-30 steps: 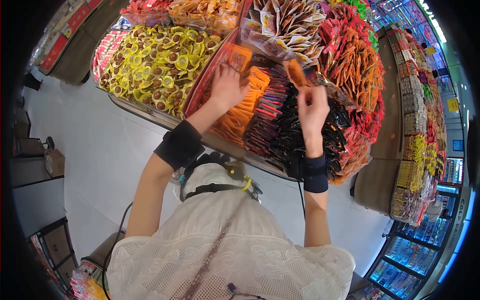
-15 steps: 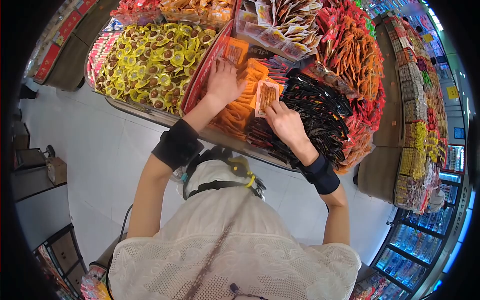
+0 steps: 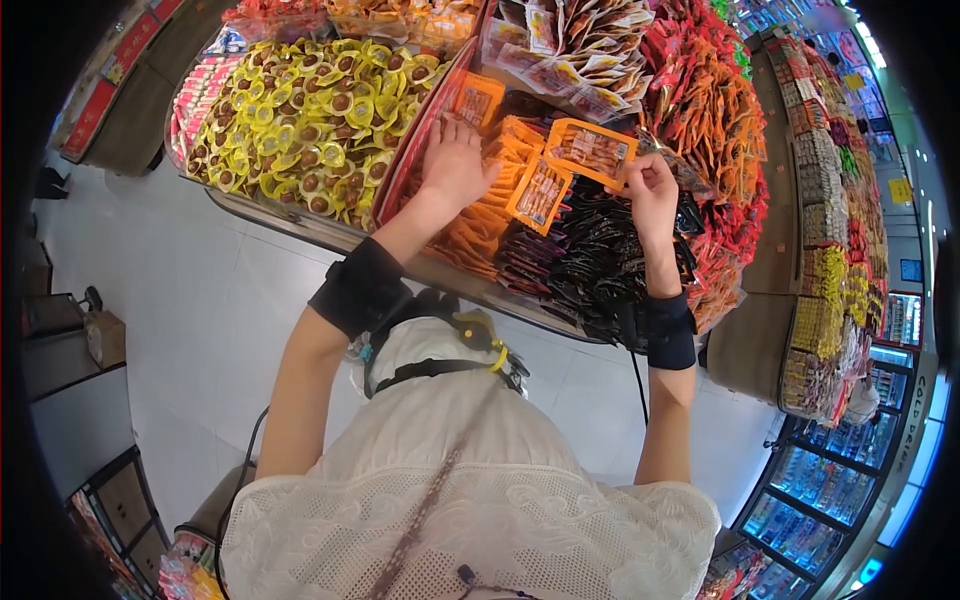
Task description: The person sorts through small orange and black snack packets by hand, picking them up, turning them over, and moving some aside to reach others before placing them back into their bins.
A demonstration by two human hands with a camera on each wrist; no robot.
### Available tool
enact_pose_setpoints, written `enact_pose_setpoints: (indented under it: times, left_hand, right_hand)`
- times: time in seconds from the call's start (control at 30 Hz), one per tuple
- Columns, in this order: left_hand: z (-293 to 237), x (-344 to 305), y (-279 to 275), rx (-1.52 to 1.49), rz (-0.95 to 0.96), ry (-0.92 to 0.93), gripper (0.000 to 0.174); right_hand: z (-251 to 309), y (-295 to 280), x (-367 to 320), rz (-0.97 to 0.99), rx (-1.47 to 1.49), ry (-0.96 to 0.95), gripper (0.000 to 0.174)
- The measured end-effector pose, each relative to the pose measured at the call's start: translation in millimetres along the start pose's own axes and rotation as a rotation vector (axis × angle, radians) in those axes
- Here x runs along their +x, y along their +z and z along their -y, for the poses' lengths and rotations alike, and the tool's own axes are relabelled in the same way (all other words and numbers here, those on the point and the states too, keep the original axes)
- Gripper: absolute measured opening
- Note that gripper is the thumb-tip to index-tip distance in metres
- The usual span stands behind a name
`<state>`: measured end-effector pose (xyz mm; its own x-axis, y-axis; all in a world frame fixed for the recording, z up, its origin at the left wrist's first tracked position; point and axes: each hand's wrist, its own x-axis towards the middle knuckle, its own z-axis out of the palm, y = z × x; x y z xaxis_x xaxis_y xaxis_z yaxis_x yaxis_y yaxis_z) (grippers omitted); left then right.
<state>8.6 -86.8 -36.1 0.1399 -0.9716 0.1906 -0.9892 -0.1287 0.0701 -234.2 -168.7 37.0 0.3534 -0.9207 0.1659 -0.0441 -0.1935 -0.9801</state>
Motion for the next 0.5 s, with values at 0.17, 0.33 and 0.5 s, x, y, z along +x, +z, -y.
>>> enact_pose_setpoints:
  times: [0.17,0.33,0.5]
  left_hand:
    - [1.0,-1.7,5.0,0.0,-0.067,0.014,0.061]
    - [0.5,1.3,-5.5,-0.011,0.067,0.01,0.065]
    - [0.1,0.5,-6.5,0.0,0.055,0.012,0.064]
  right_hand:
    - [7.5,-2.2,-5.6,-0.014,0.119,0.176,0.01]
    - [7.1,0.7,-5.0,-0.018,0.141,0.172,0.01]
    - [7.2,4.6,-2.8,-0.06,0.122,0.169,0.011]
